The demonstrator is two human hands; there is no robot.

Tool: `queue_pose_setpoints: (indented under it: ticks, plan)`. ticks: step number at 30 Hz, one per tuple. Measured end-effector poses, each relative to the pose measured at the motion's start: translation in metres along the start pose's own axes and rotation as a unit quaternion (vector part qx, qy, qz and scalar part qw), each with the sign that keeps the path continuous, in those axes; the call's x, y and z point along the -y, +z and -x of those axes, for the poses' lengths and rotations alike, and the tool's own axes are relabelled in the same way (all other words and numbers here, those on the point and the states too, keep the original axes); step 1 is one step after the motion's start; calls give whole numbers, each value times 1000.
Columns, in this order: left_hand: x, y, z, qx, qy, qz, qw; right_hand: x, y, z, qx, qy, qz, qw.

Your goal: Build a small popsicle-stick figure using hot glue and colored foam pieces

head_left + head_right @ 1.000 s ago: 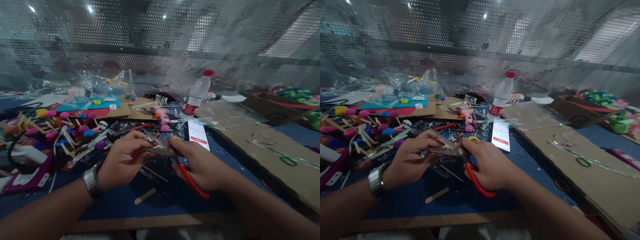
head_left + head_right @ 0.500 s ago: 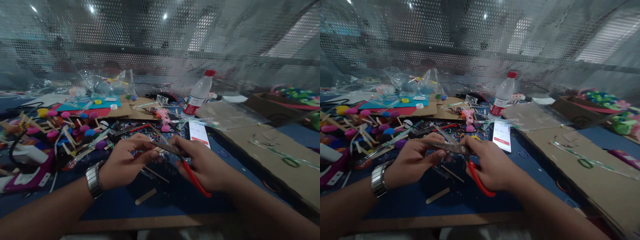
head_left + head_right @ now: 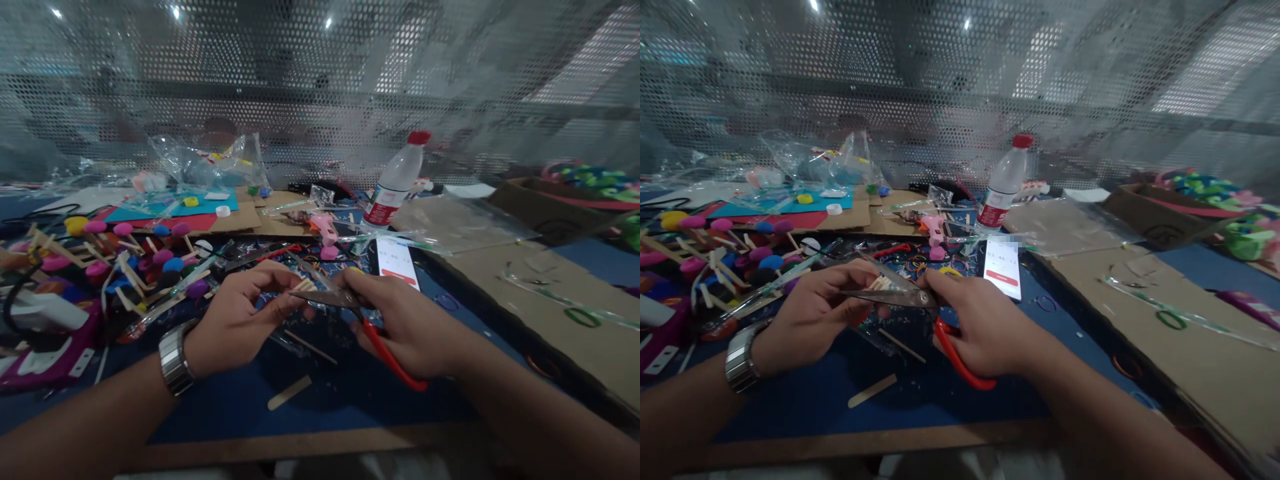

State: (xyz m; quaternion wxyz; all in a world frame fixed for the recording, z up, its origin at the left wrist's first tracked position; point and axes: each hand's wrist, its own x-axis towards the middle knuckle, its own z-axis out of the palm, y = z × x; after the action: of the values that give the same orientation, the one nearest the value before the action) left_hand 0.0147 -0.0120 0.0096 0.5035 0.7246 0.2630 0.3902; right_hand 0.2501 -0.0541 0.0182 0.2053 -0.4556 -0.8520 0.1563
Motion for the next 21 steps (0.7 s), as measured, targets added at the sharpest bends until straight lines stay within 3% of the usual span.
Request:
queue_pose_setpoints:
  ticks: [10,21]
  plan:
    - [1,-4,0,52,-19,7,998,-2,1,-1,18,-15,-24,999]
    - [-3,-5,0,56,-59,32,996,-4,2,0,27,-11,-54,998]
